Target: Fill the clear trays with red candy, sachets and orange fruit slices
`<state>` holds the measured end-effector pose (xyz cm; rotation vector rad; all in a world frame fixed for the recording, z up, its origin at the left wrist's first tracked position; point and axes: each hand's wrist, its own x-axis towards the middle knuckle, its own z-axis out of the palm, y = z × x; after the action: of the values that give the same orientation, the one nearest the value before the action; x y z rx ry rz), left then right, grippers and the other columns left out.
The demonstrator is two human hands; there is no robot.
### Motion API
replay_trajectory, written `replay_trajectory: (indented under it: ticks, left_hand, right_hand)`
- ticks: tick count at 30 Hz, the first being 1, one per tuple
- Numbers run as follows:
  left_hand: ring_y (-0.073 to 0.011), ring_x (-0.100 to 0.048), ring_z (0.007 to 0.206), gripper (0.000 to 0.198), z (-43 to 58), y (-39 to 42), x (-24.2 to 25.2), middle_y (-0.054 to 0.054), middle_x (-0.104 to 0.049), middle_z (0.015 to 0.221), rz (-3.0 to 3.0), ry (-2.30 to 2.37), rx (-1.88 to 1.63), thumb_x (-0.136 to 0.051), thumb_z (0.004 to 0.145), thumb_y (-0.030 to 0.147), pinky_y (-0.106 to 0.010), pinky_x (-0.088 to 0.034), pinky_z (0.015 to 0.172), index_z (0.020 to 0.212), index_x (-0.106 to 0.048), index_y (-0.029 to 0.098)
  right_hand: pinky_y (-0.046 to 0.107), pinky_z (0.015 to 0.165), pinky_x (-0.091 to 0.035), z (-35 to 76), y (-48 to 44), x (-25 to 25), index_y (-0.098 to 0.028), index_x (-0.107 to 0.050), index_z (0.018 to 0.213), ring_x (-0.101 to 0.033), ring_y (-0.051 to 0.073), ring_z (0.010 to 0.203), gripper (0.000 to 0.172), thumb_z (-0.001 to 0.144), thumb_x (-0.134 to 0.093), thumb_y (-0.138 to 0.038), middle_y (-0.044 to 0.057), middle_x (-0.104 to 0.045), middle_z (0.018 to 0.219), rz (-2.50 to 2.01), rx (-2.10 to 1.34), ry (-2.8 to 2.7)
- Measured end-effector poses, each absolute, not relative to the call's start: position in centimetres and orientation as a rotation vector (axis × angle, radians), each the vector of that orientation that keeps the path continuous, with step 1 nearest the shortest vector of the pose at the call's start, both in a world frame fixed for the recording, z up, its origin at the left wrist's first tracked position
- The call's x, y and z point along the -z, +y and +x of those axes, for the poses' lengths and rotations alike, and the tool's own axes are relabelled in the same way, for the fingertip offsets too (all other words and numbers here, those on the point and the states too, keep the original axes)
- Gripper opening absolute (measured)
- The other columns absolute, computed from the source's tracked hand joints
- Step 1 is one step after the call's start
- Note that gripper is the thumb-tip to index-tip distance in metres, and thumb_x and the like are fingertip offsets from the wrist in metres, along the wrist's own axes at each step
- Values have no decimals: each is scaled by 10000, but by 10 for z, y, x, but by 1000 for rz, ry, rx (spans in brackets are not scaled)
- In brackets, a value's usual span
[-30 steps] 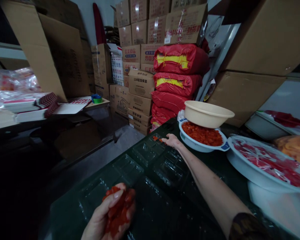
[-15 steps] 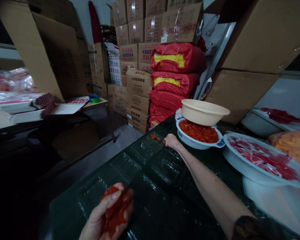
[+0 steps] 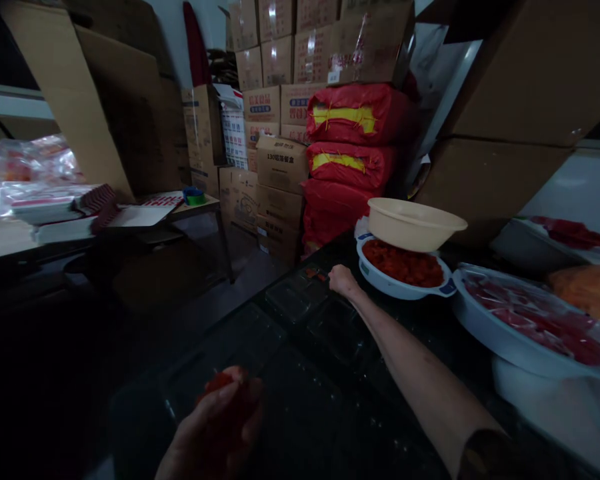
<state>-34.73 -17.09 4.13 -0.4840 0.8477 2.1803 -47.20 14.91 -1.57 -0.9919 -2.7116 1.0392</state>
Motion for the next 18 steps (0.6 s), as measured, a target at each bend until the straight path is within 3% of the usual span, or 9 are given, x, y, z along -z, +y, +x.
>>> replay_trajectory:
  ticks: [3,7,12,15,18]
  left_hand:
    - [-77,-461,420,294,-347,-171,-42,21,-536,602,-504,858,-2169,-697,572,223,-159,-207,389,783,-494,203]
    - [-78,-464,428,255,-345,-169,-44,0,-555,636,-552,898,-2195,-681,591,193,-167,-236,388,778,-508,190]
    - [-70,-441,434,213,-343,-167,-41,33,-484,560,-466,821,-2220,-664,612,176,-155,-273,398,759,-511,196]
    - [-77,-456,435,232,-339,-163,-41,12,-537,611,-504,852,-2189,-660,623,176,-152,-249,380,797,-508,200]
    - [-93,-504,464,262,-334,-156,-44,-33,-602,690,-586,919,-2160,-668,606,143,-171,-327,413,815,-516,189]
  right_hand:
    - [246,652,-443,-472,151,18,-140,-610,755,-567,145,774,166,820,-592,-292,28,-594,791,-946,-852,-2769]
    - [189,542,-354,-470,151,20,-177,-625,592,-579,155,747,196,721,-682,-313,10,-582,632,-902,-778,-2788]
    - [196,527,-398,-460,162,12,-132,-605,781,-540,104,606,314,873,-484,-407,4,-569,680,-993,-823,-2706]
    - [230,545,-463,-449,176,7,-113,-561,924,-534,92,595,256,902,-467,-350,13,-568,772,-1100,-873,-2709]
    - [246,587,-492,-441,185,9,-120,-558,957,-556,102,659,205,892,-498,-304,26,-574,842,-1102,-912,-2747]
